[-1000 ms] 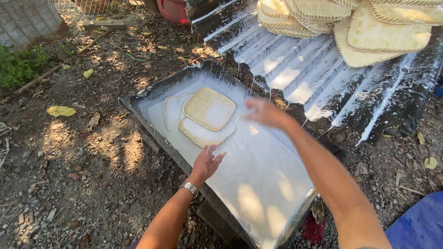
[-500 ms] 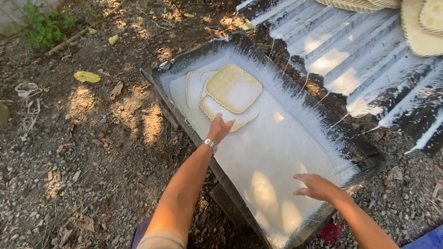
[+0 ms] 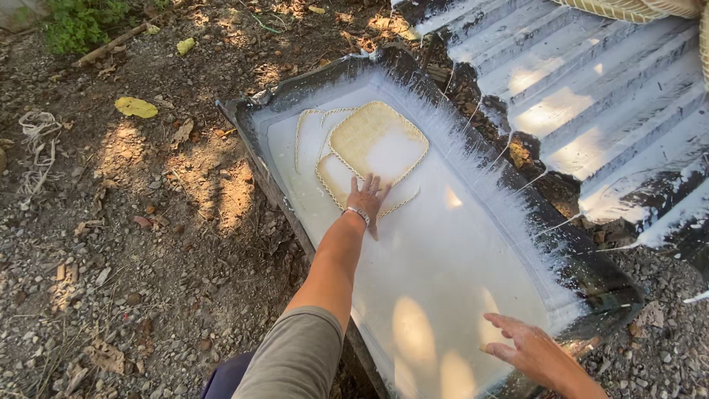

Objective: The person dips square woven baskets into a tray of white liquid by hand, shaking off excess liquid, and stacking the coated baskets together.

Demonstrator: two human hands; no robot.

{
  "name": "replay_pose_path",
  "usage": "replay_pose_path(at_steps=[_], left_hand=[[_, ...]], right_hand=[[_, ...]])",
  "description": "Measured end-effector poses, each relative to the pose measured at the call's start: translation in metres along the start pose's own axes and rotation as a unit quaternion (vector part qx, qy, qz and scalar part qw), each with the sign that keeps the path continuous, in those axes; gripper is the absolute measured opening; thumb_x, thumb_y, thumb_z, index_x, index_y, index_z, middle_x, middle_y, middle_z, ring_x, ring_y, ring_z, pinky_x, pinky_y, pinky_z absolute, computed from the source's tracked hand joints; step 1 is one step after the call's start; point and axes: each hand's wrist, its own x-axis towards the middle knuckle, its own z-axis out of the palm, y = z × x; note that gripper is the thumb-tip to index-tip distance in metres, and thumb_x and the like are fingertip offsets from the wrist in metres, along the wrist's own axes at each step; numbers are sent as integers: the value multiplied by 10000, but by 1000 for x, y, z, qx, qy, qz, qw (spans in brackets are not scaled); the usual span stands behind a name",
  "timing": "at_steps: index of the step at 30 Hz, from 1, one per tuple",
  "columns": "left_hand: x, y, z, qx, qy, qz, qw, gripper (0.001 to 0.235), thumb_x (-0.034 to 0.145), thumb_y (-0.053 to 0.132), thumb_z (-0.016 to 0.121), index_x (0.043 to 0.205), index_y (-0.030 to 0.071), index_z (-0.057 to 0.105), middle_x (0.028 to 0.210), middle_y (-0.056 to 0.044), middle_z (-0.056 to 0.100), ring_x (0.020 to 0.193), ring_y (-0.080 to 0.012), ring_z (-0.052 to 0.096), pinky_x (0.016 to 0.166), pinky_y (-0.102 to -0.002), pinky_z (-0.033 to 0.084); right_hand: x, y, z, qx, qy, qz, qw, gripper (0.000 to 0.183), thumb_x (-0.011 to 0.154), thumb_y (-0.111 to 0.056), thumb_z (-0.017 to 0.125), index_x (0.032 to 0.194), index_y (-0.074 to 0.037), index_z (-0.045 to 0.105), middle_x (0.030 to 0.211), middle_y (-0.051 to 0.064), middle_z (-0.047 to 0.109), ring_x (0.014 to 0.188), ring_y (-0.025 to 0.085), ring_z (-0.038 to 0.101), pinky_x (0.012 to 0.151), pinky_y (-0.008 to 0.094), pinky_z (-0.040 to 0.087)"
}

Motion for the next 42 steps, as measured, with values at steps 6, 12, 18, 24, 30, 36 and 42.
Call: replay_pose_path(at_steps=[6,12,18,24,30,36,42], left_hand=[[35,-3,26,10,8,12,1000,1087,679,384,912,1542,67,333,1593,-114,371,1473,-296,337,1207,-697,149],[43,51,68,-29,120,86,989,333,892,83,638,1210,2,697,1303,-134,615,1225,-322,599,915,-506,547],[6,166,60,-52,106,171,978,439,776,320,759,1097,24,720,1169,-143,667,1047,-304,660,831,-432,560],[5,210,67,-271,53,361,891,624,753,648,778,1127,152,728,1063,-120,731,1022,-324,695,906,-445,560],[64,53,66,-233,160,81,956,479,879,519,701,1136,116,698,1225,-159,680,1134,-350,665,987,-458,559],[35,-44,58,-209,18,-163,964,919,825,631,707,1551,223,321,1613,-125,314,1493,-404,252,1123,-664,327],[34,-44,61,-248,-83,-110,959,1029,821,669,727,1598,158,286,1562,-170,423,1434,-374,413,1138,-546,400]], right_hand=[[6,16,15,59,-15,-7,998,802,790,-491,750,1517,-235,525,1443,85,627,1295,264,675,1078,387,563],[15,3,22,23,-31,-19,999,754,823,-518,700,1472,-192,495,1503,57,564,1293,237,668,1079,370,546],[71,-23,30,265,35,32,963,797,880,-548,610,1552,-166,415,1487,159,574,1275,336,641,1016,463,549],[136,-22,30,451,147,171,864,1026,834,-667,555,1664,-187,190,1556,232,440,1328,469,551,967,617,542],[194,17,67,253,211,237,914,1187,738,-677,727,1613,-71,201,1499,298,483,1326,440,552,1018,552,517],[238,49,96,119,106,224,962,1214,675,-672,811,1541,8,300,1446,248,569,1276,377,617,1014,485,551],[240,57,107,22,20,205,978,1245,612,-668,895,1469,87,398,1393,197,656,1225,313,683,1009,417,585]])
